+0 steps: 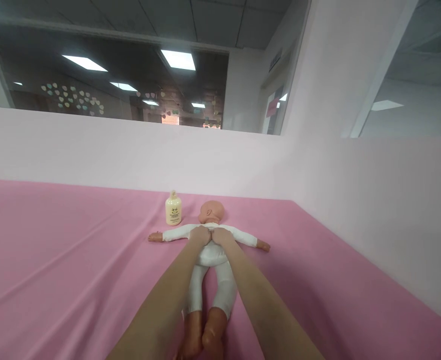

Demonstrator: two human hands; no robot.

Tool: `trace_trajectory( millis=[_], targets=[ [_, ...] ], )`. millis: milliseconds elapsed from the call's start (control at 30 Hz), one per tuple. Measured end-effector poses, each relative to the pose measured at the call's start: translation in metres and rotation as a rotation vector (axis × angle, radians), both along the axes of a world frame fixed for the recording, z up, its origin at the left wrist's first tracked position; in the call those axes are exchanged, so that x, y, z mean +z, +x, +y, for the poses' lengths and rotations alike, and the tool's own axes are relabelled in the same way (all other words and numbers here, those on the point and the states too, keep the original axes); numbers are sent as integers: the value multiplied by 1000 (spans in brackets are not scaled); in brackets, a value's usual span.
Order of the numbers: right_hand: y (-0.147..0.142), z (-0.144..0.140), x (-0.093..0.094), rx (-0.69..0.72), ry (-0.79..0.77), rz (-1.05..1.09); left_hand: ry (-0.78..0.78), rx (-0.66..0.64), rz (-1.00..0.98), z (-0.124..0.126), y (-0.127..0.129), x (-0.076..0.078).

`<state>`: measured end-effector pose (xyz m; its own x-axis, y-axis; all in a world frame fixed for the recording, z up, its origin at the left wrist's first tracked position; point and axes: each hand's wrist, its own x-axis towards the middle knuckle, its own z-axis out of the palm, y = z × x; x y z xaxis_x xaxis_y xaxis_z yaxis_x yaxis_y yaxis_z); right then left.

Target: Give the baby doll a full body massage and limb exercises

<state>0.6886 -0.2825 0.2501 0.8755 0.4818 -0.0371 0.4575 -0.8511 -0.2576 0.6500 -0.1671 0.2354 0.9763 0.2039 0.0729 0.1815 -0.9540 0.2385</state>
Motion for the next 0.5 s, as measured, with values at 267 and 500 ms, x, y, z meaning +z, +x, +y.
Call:
trace_trajectory(
  millis=[267, 500],
  targets=[
    [-51, -20, 5, -39, 30, -10, 55, 49, -99, -18, -43, -10],
    [-87, -36, 4, -30, 30, -2, 30, 30, -106, -27, -86, -14]
  ],
)
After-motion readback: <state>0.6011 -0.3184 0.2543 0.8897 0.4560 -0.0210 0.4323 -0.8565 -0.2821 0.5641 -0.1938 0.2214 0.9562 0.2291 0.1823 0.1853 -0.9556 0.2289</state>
